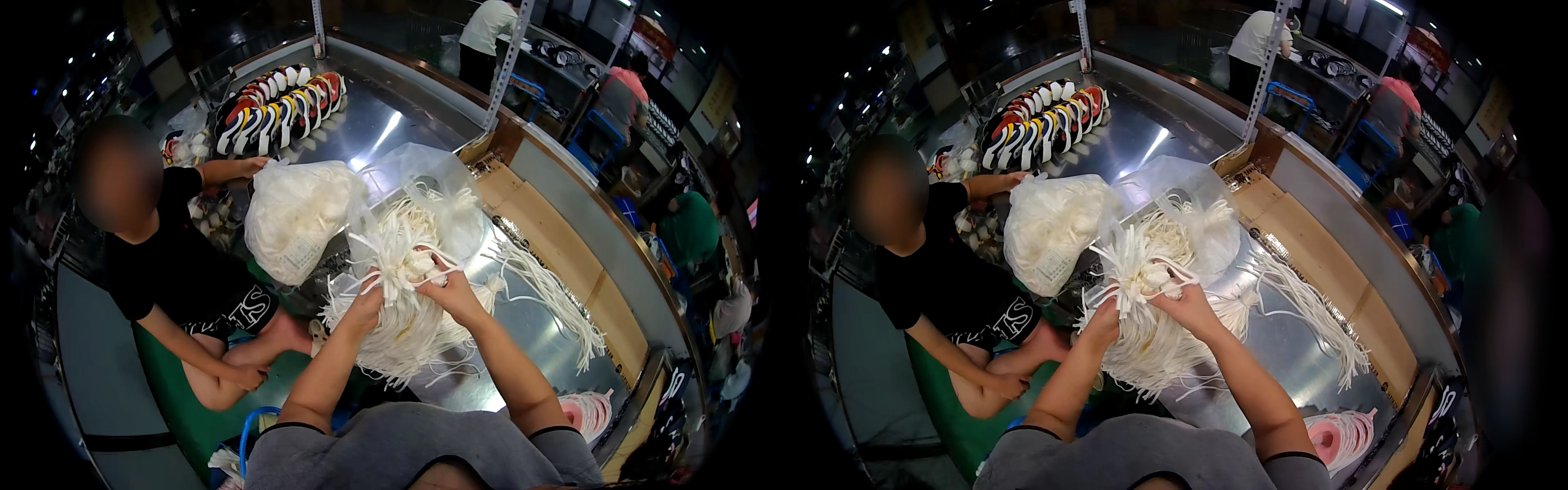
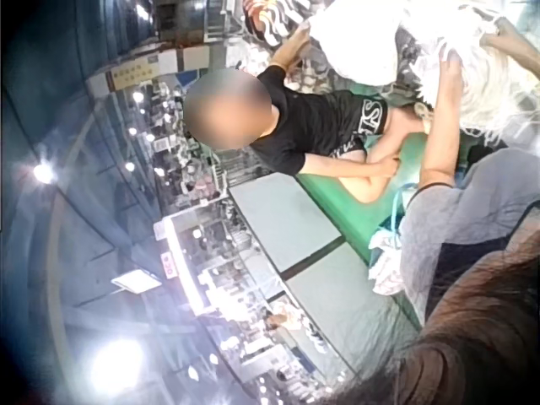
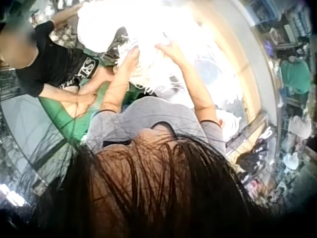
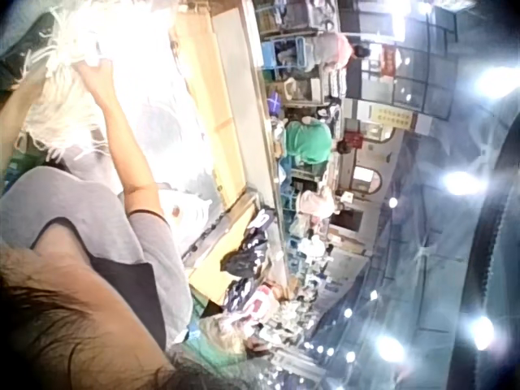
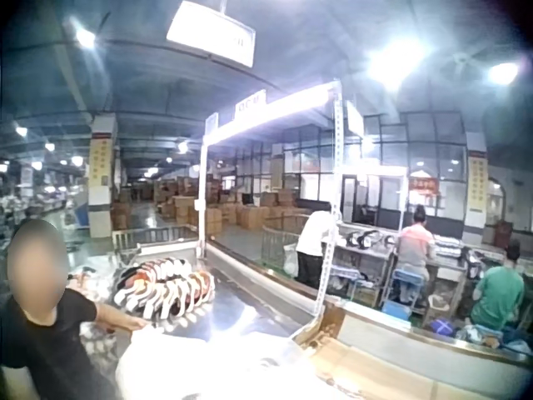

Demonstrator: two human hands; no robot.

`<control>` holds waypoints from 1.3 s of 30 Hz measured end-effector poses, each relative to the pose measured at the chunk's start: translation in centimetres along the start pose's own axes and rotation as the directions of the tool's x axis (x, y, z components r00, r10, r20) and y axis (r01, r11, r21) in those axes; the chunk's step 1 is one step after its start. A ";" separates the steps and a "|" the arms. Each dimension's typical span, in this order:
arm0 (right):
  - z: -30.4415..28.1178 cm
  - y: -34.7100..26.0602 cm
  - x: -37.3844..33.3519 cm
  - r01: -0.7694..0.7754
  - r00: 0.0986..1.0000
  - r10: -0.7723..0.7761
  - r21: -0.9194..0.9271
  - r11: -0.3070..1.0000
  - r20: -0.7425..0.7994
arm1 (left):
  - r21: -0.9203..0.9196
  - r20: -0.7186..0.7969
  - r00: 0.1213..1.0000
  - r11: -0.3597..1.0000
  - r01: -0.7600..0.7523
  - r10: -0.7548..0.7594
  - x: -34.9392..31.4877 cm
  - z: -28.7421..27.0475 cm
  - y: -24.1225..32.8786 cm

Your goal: The person carries a stack of shoe soles through a factory, places them at a workstation, and then gathers and sorts bundles of white shoelaces from a container into a plastic bag.

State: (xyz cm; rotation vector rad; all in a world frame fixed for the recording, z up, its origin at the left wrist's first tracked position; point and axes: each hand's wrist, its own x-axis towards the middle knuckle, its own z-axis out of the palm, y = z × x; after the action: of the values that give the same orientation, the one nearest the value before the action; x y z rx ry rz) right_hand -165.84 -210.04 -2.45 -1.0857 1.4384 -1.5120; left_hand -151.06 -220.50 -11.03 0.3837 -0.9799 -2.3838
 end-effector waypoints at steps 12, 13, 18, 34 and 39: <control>6.3 -1.3 2.5 0.094 0.988 -0.119 -0.228 0.969 -0.101 | -0.410 -0.360 0.905 0.832 -0.373 0.228 -7.1 -6.6 6.6; 6.7 -1.1 2.9 0.120 0.982 -0.153 -0.266 0.957 -0.109 | -0.406 -0.457 0.859 0.806 -0.432 0.230 -8.5 -7.7 7.1; 10.8 -1.6 4.6 0.230 0.969 -0.246 -0.396 0.889 0.013 | -0.451 -0.454 0.820 0.703 -0.549 0.349 -15.8 -12.3 8.1; 23.7 -1.4 5.6 0.246 0.955 -0.198 -0.214 0.945 0.222 | -0.226 -0.757 0.591 0.736 -0.638 0.280 -30.6 -11.7 5.7; 25.5 -2.4 5.7 0.140 0.970 -0.139 0.010 0.990 0.200 | -0.156 -0.638 0.697 0.831 -0.534 0.327 -31.7 -10.7 4.7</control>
State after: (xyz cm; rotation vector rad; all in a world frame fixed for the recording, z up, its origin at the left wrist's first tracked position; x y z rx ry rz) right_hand -143.76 -223.99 0.38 -1.3252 1.2487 -1.4494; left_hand -118.57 -211.27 -13.27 0.6302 -0.3104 -1.7565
